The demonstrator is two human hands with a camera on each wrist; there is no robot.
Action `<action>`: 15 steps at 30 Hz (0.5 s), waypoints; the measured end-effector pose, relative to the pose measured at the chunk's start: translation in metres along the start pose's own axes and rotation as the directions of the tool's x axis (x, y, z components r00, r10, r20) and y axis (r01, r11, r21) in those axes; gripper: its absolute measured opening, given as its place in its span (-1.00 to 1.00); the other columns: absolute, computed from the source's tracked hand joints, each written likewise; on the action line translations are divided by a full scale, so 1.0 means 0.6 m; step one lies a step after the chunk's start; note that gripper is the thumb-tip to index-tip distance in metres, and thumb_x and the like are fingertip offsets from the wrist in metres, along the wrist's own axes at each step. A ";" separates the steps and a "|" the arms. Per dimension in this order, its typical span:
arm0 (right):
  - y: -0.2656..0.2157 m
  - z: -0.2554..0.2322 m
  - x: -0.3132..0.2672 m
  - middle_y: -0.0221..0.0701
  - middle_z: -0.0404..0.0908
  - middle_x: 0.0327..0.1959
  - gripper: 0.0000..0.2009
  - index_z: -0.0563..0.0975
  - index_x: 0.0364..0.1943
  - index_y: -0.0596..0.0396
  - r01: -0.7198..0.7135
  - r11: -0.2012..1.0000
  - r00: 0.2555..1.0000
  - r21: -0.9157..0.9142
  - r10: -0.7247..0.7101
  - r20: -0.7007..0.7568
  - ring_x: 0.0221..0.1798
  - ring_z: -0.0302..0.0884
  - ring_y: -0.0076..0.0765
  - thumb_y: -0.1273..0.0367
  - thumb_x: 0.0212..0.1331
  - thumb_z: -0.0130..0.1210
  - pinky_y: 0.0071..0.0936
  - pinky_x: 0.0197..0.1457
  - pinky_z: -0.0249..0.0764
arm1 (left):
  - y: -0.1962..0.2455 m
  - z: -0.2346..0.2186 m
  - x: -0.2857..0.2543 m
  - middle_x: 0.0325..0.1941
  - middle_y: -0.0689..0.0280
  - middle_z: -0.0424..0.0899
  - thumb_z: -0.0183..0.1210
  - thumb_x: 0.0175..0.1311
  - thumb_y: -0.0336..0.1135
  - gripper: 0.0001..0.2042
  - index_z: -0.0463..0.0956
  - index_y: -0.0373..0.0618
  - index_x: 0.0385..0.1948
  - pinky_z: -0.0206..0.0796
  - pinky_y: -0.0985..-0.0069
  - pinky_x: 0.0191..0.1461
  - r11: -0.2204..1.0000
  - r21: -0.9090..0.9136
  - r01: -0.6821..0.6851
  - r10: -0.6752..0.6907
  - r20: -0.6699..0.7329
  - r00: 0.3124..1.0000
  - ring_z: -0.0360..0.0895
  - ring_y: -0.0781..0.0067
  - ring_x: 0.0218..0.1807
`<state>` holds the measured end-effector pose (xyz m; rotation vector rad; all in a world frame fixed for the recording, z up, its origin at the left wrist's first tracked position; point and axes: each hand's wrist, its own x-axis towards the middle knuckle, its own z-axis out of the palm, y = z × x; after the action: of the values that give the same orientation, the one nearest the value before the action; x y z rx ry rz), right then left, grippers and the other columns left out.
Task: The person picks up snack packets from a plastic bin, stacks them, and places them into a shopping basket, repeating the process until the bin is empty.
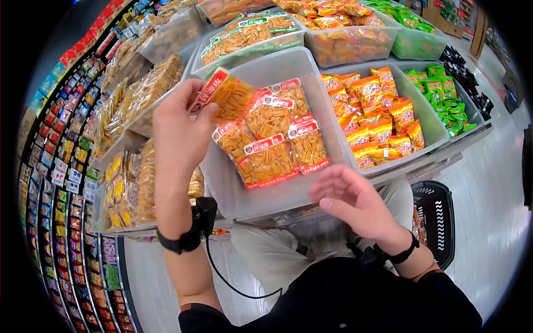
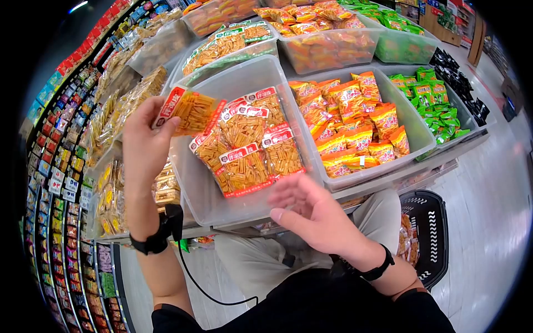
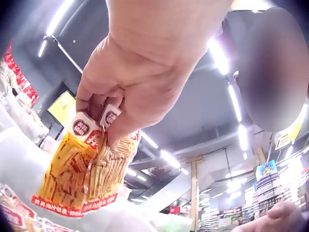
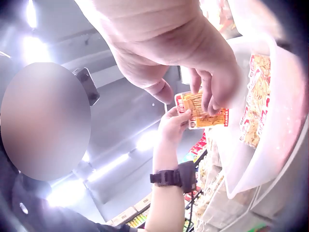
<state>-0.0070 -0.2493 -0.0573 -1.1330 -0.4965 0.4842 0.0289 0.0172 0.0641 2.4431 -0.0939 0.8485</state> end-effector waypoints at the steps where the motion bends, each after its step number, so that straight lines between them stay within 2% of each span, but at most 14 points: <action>1: -0.001 -0.006 0.001 -0.30 0.44 0.07 -0.49 0.25 0.18 0.16 0.030 0.998 0.999 -0.052 -0.033 -0.044 0.13 0.41 -0.43 0.48 0.16 0.18 -0.48 0.13 0.38 | 0.011 -0.009 -0.004 -0.39 0.18 0.65 0.20 0.04 -0.58 -0.78 0.53 -0.27 -0.23 0.44 0.45 -0.14 0.996 -0.092 -0.018 0.020 0.022 1.000 0.63 0.38 -0.30; 2: -0.003 -0.008 0.006 -0.28 0.43 0.10 -0.44 0.22 0.22 0.17 0.135 0.976 0.985 -0.174 -0.151 -0.083 0.15 0.41 -0.40 0.48 0.14 0.20 -0.46 0.16 0.36 | 0.027 -0.014 -0.013 -0.39 0.20 0.64 0.21 0.04 -0.58 -0.79 0.52 -0.28 -0.24 0.44 0.47 -0.14 0.994 -0.099 -0.038 0.048 0.108 0.993 0.62 0.41 -0.30; 4: -0.007 -0.014 0.013 -0.24 0.41 0.15 -0.35 0.16 0.28 0.18 0.308 0.853 0.913 -0.420 -0.389 -0.121 0.19 0.40 -0.34 0.48 0.11 0.22 -0.40 0.23 0.33 | 0.060 -0.007 -0.042 -0.40 0.23 0.63 0.21 0.04 -0.58 -0.79 0.52 -0.29 -0.25 0.43 0.51 -0.13 0.989 -0.123 -0.077 0.109 0.279 0.954 0.60 0.46 -0.30; 6: -0.014 -0.015 0.013 -0.24 0.42 0.16 -0.30 0.15 0.31 0.19 0.206 0.929 0.970 -0.307 -0.235 -0.060 0.21 0.39 -0.35 0.45 0.08 0.27 -0.41 0.24 0.32 | 0.078 0.013 -0.074 -0.30 0.36 0.62 0.26 0.08 -0.57 -0.77 0.53 -0.30 -0.20 0.38 0.59 -0.02 0.948 -0.313 0.053 0.106 0.470 0.876 0.52 0.63 -0.19; 8: -0.020 -0.016 0.013 -0.23 0.42 0.17 -0.24 0.13 0.33 0.20 0.082 0.977 0.997 -0.196 -0.079 0.021 0.22 0.37 -0.35 0.43 0.05 0.31 -0.41 0.25 0.32 | 0.083 0.039 -0.100 -0.27 0.37 0.59 0.28 0.06 -0.58 -0.76 0.53 -0.29 -0.21 0.40 0.61 -0.04 0.891 -0.438 0.118 0.157 0.543 0.825 0.52 0.64 -0.18; 9: -0.015 -0.030 0.016 -0.28 0.51 0.09 -0.41 0.30 0.24 0.21 0.046 0.939 0.993 -0.341 -0.005 0.120 0.15 0.43 -0.44 0.45 0.11 0.26 -0.45 0.21 0.36 | 0.091 0.046 -0.107 -0.26 0.37 0.59 0.28 0.05 -0.58 -0.76 0.53 -0.28 -0.21 0.41 0.62 -0.06 0.884 -0.432 0.176 0.117 0.570 0.813 0.51 0.65 -0.17; 12: 0.013 -0.046 0.020 -0.34 0.59 0.00 -0.60 0.44 0.13 0.21 -0.126 0.987 0.972 -0.104 0.144 0.188 0.06 0.49 -0.52 0.49 0.18 0.19 -0.48 0.16 0.41 | 0.099 0.059 -0.108 -0.23 0.37 0.58 0.29 0.05 -0.59 -0.74 0.51 -0.28 -0.20 0.42 0.63 -0.10 0.858 -0.411 0.308 0.030 0.639 0.769 0.50 0.66 -0.15; 14: 0.019 -0.046 0.015 -0.37 0.60 -0.02 -0.64 0.46 0.10 0.22 -0.109 0.990 0.982 -0.088 0.122 0.148 0.03 0.51 -0.54 0.51 0.20 0.15 -0.50 0.14 0.42 | 0.089 0.073 -0.093 -0.21 0.37 0.58 0.29 0.06 -0.59 -0.74 0.51 -0.28 -0.19 0.43 0.64 -0.13 0.849 -0.396 0.349 0.011 0.675 0.738 0.49 0.68 -0.14; 15: 0.022 -0.046 0.012 -0.38 0.61 -0.04 -0.66 0.48 0.08 0.22 -0.100 0.992 0.986 -0.079 0.110 0.127 0.01 0.52 -0.54 0.52 0.21 0.14 -0.51 0.13 0.43 | 0.069 0.088 -0.090 -0.20 0.40 0.57 0.27 0.11 -0.53 -0.73 0.50 -0.27 -0.14 0.43 0.62 -0.16 0.730 -0.523 0.439 0.073 0.699 0.712 0.49 0.67 -0.15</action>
<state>0.0139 -0.2603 -0.0782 -1.2061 -0.5742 0.6397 0.0054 -0.0510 0.0174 1.8744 -0.3354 -0.2401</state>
